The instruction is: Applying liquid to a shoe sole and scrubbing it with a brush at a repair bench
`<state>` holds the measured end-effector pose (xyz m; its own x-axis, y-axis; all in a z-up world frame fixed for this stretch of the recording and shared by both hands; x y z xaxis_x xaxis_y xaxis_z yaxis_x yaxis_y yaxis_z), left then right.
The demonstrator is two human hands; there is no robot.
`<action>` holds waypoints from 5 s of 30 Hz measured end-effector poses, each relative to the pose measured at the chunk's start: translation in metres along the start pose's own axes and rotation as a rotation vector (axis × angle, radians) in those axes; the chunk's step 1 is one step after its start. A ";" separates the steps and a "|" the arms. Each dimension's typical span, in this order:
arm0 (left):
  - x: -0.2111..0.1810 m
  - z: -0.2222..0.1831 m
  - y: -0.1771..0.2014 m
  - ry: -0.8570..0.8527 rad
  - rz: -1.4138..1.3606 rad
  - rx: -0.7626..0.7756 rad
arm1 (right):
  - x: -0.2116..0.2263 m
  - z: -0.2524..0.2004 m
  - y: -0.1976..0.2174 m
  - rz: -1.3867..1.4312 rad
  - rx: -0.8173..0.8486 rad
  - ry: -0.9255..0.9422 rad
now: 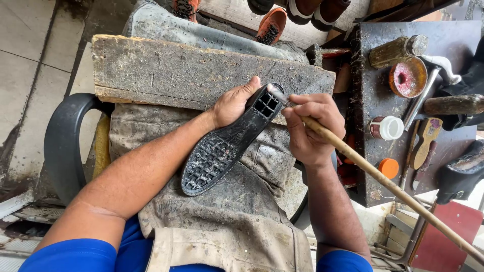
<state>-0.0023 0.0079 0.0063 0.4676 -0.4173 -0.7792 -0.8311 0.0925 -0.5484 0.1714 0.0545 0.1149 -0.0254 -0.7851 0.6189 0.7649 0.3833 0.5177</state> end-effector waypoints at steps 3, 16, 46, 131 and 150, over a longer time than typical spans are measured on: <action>-0.005 -0.004 -0.002 -0.004 -0.044 0.018 | 0.000 0.001 -0.001 0.111 0.110 0.037; 0.015 0.010 0.011 -0.024 -0.053 0.028 | 0.002 0.005 0.007 0.023 0.036 -0.045; 0.012 -0.002 0.014 0.013 -0.011 -0.020 | 0.005 0.005 0.000 0.240 0.139 0.014; -0.013 -0.020 -0.011 0.005 0.024 -0.009 | -0.019 0.003 0.002 0.197 -0.066 0.029; -0.006 -0.041 0.009 -0.047 -0.435 0.102 | -0.057 -0.115 0.205 -0.003 -0.509 -0.580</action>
<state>-0.0248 -0.0262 0.0191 0.7823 -0.3955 -0.4812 -0.5214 0.0069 -0.8533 0.4043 0.1221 0.1176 -0.2539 -0.3514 0.9011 0.9625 0.0001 0.2713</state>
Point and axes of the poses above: each hand's wrist, its own z-axis towards the middle knuckle, its own y-axis out of the back of the hand, x = y × z, the point moved 1 cm from there along z, towards the middle knuckle, and after that the axes turned 15 degrees about x, right-handed, at the moved point
